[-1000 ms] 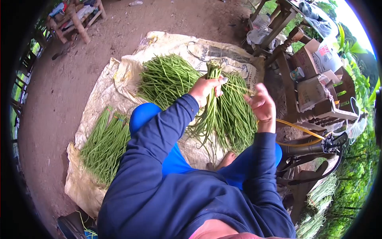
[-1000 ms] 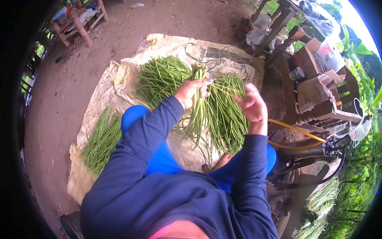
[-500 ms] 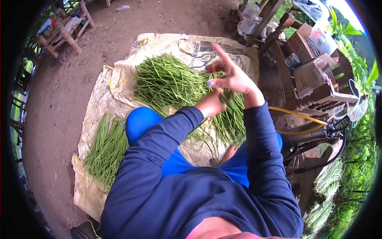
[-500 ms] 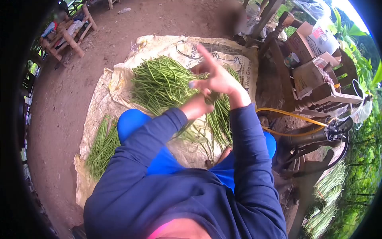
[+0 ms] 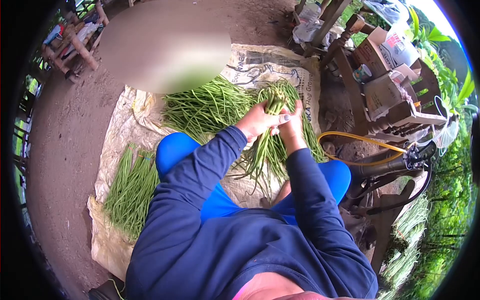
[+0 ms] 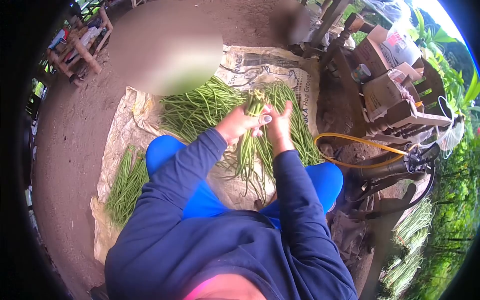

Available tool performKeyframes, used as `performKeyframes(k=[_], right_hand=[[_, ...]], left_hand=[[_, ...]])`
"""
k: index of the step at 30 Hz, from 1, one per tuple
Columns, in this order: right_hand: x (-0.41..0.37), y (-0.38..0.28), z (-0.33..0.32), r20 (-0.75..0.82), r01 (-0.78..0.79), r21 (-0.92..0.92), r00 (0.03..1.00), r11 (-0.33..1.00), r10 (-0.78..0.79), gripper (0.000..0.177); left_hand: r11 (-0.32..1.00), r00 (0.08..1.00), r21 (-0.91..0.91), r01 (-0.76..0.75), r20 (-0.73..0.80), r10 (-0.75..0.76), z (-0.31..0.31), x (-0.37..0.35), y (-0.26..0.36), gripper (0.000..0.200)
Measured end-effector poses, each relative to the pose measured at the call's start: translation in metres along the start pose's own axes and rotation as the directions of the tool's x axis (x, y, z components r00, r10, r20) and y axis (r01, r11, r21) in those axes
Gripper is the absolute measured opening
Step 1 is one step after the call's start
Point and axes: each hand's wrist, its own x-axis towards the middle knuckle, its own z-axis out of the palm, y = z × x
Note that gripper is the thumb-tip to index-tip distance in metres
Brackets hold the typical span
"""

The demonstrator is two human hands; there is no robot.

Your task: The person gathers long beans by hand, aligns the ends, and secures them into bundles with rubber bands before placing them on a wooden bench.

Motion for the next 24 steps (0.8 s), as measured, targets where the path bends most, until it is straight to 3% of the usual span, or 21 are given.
performKeyframes(k=[1, 2, 4, 5, 6, 7, 8, 10, 12, 13, 14, 16, 17, 18, 19, 20, 21, 22, 23, 24], right_hand=[[-0.007, -0.002, -0.004, 0.287, -0.209, -0.166, 0.925, 0.964, 0.251, 0.076], [-0.010, 0.010, 0.007, 0.295, -0.355, -0.040, 0.889, 0.934, 0.350, 0.085], [-0.033, -0.024, 0.026, 0.560, -0.539, 0.348, 0.776, 0.767, 0.291, 0.098], [-0.026, -0.033, 0.025, 0.604, -0.426, 0.239, 0.769, 0.873, 0.210, 0.101], [-0.020, -0.042, 0.024, 0.652, -0.284, 0.140, 0.747, 0.949, 0.127, 0.105], [-0.040, -0.076, 0.053, 0.638, -0.009, -0.050, 0.769, 0.999, 0.039, 0.111], [-0.029, -0.088, 0.059, 0.677, 0.532, -0.309, 0.705, 0.788, -0.211, 0.105], [-0.065, -0.127, 0.096, 0.722, 0.551, -0.538, 0.692, 0.637, 0.011, 0.104], [-0.086, -0.131, 0.111, 0.727, 0.427, -0.636, 0.609, 0.642, 0.316, 0.094], [-0.122, -0.132, 0.127, 0.764, 0.488, -0.573, 0.609, 0.659, 0.213, 0.083], [-0.134, -0.130, 0.124, 0.750, 0.408, -0.601, 0.586, 0.688, 0.307, 0.073], [-0.134, -0.108, 0.101, 0.718, 0.371, -0.506, 0.682, 0.779, 0.141, 0.065], [-0.122, -0.106, 0.084, 0.584, 0.225, -0.547, 0.792, 0.806, 0.176, 0.064], [-0.104, -0.107, 0.063, 0.428, 0.070, -0.567, 0.876, 0.820, 0.221, 0.063], [-0.084, -0.102, 0.046, 0.648, -0.195, 0.037, 0.751, 0.980, 0.125, 0.063], [-0.070, -0.094, 0.036, 0.735, -0.506, 0.554, 0.671, 0.661, -0.101, 0.063], [-0.066, -0.087, 0.039, 0.490, -0.311, 0.570, 0.872, 0.761, -0.011, 0.061], [-0.061, -0.079, 0.042, 0.185, -0.120, 0.504, 0.982, 0.855, 0.029, 0.061], [-0.039, -0.047, 0.008, 0.336, -0.038, 0.289, 0.940, 0.957, -0.064, 0.054], [-0.015, -0.024, -0.004, 0.478, -0.320, 0.488, 0.876, 0.812, 0.059, 0.055]], left_hand=[[1.000, 0.999, 0.023, 0.009, 0.054, -0.010, -0.006, 0.003, -0.006, 0.036], [0.999, 1.000, 0.048, 0.014, 0.004, -0.014, -0.010, 0.001, -0.007, 0.047], [1.000, 0.995, 0.005, -0.018, -0.096, 0.018, -0.022, 0.002, 0.000, 0.059], [0.993, 0.995, -0.112, -0.029, -0.102, 0.018, -0.020, 0.001, 0.010, 0.068], [0.994, 0.997, -0.069, 0.081, 0.004, -0.081, -0.028, 0.004, 0.010, 0.072], [0.991, 0.989, 0.049, 0.124, 0.079, -0.127, -0.027, 0.003, 0.005, 0.069], [0.973, 0.972, 0.168, 0.160, 0.147, -0.185, -0.020, -0.001, -0.002, 0.066], [0.805, 0.845, 0.481, 0.347, 0.213, -0.491, -0.001, -0.004, -0.010, 0.053], [0.871, 0.887, 0.420, 0.256, 0.257, -0.385, 0.000, -0.007, -0.037, 0.042], [0.987, 0.993, 0.160, 0.017, 0.117, -0.036, 0.000, -0.019, -0.044, 0.034], [0.988, 0.996, 0.151, 0.010, 0.083, -0.023, -0.011, 0.002, -0.059, 0.034], [0.913, 0.924, 0.202, -0.354, 0.226, 0.308, -0.050, 0.064, -0.093, 0.020], [0.939, 0.998, 0.342, 0.024, -0.055, -0.005, -0.050, 0.034, -0.040, 0.037], [0.997, 0.995, 0.020, 0.072, -0.074, -0.071, -0.035, 0.006, 0.005, 0.035], [1.000, 0.998, -0.026, 0.011, -0.064, -0.013, -0.027, -0.002, 0.013, 0.034], [0.996, 0.998, -0.069, -0.048, -0.052, 0.044, -0.016, -0.008, 0.014, 0.032], [0.993, 0.999, -0.117, -0.026, 0.034, 0.031, -0.004, -0.015, 0.013, 0.034], [0.987, 0.992, -0.162, -0.003, 0.122, 0.023, 0.006, -0.022, 0.012, 0.036], [0.987, 0.980, -0.153, 0.058, 0.197, -0.027, 0.013, -0.029, 0.011, 0.035], [0.991, 0.966, -0.111, 0.079, 0.253, -0.049, 0.013, -0.022, -0.005, 0.030]])
